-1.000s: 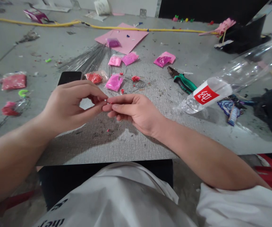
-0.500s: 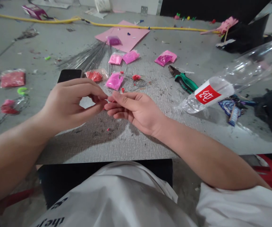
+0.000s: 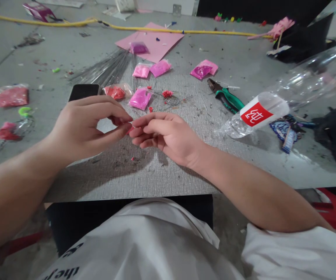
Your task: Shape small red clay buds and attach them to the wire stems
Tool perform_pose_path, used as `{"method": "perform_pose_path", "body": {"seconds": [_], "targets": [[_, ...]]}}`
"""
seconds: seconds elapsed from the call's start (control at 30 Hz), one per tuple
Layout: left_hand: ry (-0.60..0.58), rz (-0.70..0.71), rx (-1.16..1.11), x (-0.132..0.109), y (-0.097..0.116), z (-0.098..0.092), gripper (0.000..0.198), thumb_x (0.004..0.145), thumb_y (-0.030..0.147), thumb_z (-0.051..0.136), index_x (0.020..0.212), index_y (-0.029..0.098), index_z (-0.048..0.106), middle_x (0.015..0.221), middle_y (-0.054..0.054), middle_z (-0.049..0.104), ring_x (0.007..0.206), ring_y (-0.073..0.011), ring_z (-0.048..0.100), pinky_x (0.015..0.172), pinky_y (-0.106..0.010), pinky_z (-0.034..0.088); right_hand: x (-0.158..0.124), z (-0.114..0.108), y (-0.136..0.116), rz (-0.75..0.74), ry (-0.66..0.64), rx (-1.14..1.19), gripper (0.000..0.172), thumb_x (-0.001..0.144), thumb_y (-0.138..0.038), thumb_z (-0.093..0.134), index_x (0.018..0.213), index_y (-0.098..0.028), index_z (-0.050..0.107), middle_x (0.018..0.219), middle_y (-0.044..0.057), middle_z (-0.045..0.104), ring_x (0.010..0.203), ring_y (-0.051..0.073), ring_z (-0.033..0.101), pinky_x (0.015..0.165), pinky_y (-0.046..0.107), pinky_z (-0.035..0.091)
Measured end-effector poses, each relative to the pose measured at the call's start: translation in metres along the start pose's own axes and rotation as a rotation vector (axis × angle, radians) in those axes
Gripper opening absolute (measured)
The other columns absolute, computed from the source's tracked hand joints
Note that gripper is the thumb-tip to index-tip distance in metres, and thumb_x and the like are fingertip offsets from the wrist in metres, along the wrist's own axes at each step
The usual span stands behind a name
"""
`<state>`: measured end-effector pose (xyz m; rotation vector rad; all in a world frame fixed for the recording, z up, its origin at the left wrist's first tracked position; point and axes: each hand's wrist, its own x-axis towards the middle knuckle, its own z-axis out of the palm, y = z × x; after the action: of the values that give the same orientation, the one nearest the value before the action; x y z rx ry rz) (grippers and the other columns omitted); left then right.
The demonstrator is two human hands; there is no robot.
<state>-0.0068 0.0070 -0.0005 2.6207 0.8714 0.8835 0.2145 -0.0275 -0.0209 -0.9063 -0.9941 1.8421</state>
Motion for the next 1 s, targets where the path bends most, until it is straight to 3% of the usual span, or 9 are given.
{"method": "perform_pose_path", "body": {"seconds": [0.2, 0.33, 0.5, 0.63, 0.83, 1.0], "targets": [[0.042, 0.056, -0.024, 0.0, 0.0, 0.001, 0.006, 0.088, 0.021, 0.067, 0.093, 0.023, 0.07, 0.083, -0.004, 0.069, 0.072, -0.0175, 0.062, 0.065, -0.035, 0.053, 0.0, 0.002, -0.001, -0.006, 0.009, -0.04, 0.011, 0.087, -0.031, 0.077, 0.087, -0.019, 0.077, 0.083, 0.002, 0.079, 0.073, 0.014, 0.074, 0.067, 0.026, 0.058], [0.042, 0.054, -0.008, 0.0, -0.002, 0.001, 0.006, 0.088, 0.021, 0.068, 0.093, 0.023, 0.07, 0.083, -0.004, 0.069, 0.073, -0.0179, 0.063, 0.066, -0.035, 0.052, 0.001, 0.002, 0.001, 0.009, 0.003, 0.009, 0.005, 0.084, -0.019, 0.075, 0.088, -0.019, 0.078, 0.082, 0.001, 0.08, 0.072, 0.012, 0.074, 0.066, 0.022, 0.058], [0.049, 0.073, -0.015, 0.0, -0.003, 0.002, 0.006, 0.087, 0.021, 0.068, 0.092, 0.023, 0.07, 0.081, -0.004, 0.068, 0.071, -0.0177, 0.062, 0.065, -0.034, 0.051, 0.002, 0.0, 0.002, 0.018, -0.017, 0.103, 0.028, 0.074, -0.008, 0.055, 0.087, -0.016, 0.079, 0.08, 0.004, 0.08, 0.072, 0.015, 0.074, 0.067, 0.024, 0.059], [0.032, 0.035, -0.023, 0.0, -0.002, 0.001, 0.009, 0.089, 0.02, 0.066, 0.095, 0.025, 0.069, 0.086, -0.004, 0.069, 0.074, -0.0181, 0.063, 0.069, -0.035, 0.052, 0.002, 0.001, 0.001, 0.03, -0.004, 0.113, 0.022, 0.088, -0.022, 0.058, 0.088, -0.015, 0.079, 0.081, 0.006, 0.08, 0.074, 0.016, 0.074, 0.068, 0.026, 0.06], [0.098, 0.021, -0.056, -0.002, 0.005, 0.001, 0.013, 0.089, 0.018, 0.066, 0.099, 0.024, 0.071, 0.087, -0.004, 0.068, 0.075, -0.0177, 0.063, 0.07, -0.035, 0.052, 0.004, 0.006, 0.001, 0.026, 0.081, 0.166, 0.036, 0.096, -0.047, 0.057, 0.085, -0.017, 0.074, 0.09, 0.01, 0.08, 0.091, 0.024, 0.076, 0.086, 0.038, 0.064], [0.011, 0.166, -0.102, -0.004, 0.01, 0.005, 0.014, 0.088, 0.022, 0.07, 0.102, 0.022, 0.074, 0.098, -0.009, 0.065, 0.085, -0.0206, 0.063, 0.076, -0.038, 0.054, 0.0, 0.011, 0.001, 0.012, 0.085, 0.192, 0.051, 0.096, -0.066, 0.048, 0.091, -0.02, 0.069, 0.098, 0.012, 0.078, 0.104, 0.028, 0.074, 0.099, 0.047, 0.062]]}}
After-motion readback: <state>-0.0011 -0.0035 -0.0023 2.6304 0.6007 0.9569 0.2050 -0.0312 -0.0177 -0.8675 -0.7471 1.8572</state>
